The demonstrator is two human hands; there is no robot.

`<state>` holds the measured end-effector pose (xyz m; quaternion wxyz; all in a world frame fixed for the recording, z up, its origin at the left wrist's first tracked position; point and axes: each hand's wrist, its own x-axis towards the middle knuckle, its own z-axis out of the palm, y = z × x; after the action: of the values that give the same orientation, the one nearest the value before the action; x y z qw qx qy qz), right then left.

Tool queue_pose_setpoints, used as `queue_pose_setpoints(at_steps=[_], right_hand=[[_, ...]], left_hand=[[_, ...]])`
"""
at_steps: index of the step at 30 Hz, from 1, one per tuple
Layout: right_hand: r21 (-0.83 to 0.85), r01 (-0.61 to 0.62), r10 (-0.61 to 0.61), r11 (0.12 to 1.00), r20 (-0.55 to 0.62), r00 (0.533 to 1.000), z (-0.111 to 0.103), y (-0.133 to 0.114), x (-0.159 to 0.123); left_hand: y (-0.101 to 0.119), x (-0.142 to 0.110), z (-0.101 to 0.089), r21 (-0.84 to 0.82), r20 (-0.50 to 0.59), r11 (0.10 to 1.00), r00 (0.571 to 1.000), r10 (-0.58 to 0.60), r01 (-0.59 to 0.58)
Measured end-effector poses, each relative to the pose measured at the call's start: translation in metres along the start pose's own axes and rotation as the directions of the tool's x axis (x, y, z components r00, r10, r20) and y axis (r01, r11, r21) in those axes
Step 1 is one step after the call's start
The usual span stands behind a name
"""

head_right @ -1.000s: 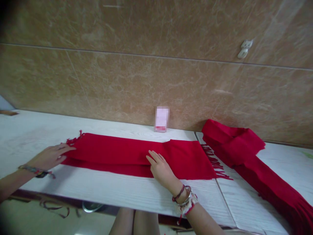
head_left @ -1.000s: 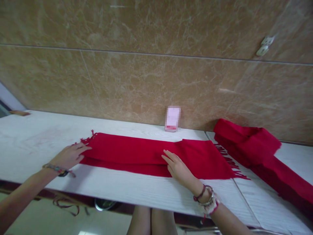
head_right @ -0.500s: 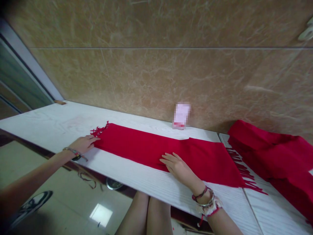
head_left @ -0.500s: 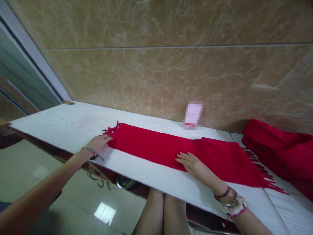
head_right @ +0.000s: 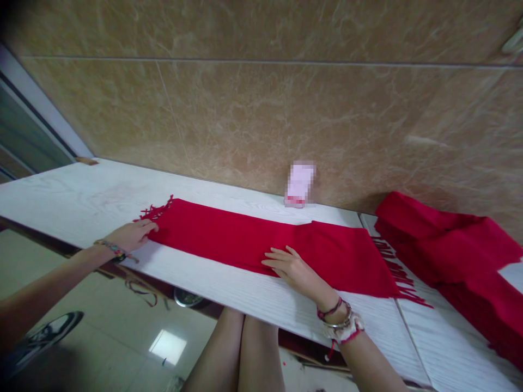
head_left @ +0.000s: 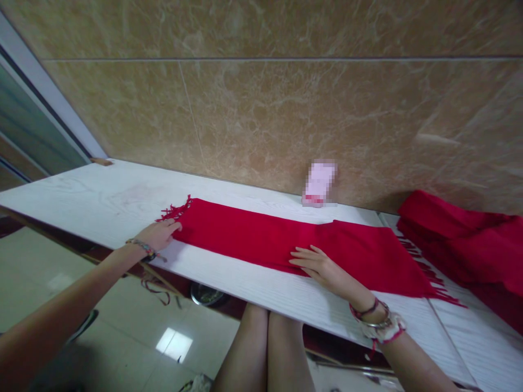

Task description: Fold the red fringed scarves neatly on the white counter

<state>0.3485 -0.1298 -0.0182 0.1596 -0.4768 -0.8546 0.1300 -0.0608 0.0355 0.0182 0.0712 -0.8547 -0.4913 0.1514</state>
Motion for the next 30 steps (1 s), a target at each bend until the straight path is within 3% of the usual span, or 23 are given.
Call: queue_pose_setpoints(at_steps=[4,10,16,23,26,30], right_hand=[[0.036,-0.032,0.031,0.999,0.048,0.998,0.000,0.000,0.000],[0.167,-0.086,0.089,0.982,-0.015,0.996,-0.003,0.000,0.001],[0.188,-0.087,0.077,0.978,0.060,0.995,-0.006,-0.002,0.001],[0.137,-0.078,0.062,0.987,0.116,0.991,-0.006,-0.005,0.001],[0.076,-0.082,0.075,0.994,0.084,0.994,-0.002,-0.005,0.002],[-0.066,-0.066,0.065,0.996,-0.013,0.998,0.006,-0.009,0.005]], left_hand=[[0.002,-0.001,-0.004,-0.031,0.001,0.999,1.000,-0.019,0.019],[-0.006,-0.005,-0.012,-0.114,-0.096,0.988,0.988,-0.117,0.106],[-0.006,-0.006,-0.003,-0.073,0.000,0.997,1.000,0.023,-0.023],[-0.003,-0.002,-0.006,0.006,0.065,0.999,0.997,0.035,-0.036],[0.007,-0.002,-0.014,0.018,0.019,0.999,0.999,0.047,-0.047],[0.031,0.001,-0.017,0.040,-0.067,0.983,0.981,0.182,-0.180]])
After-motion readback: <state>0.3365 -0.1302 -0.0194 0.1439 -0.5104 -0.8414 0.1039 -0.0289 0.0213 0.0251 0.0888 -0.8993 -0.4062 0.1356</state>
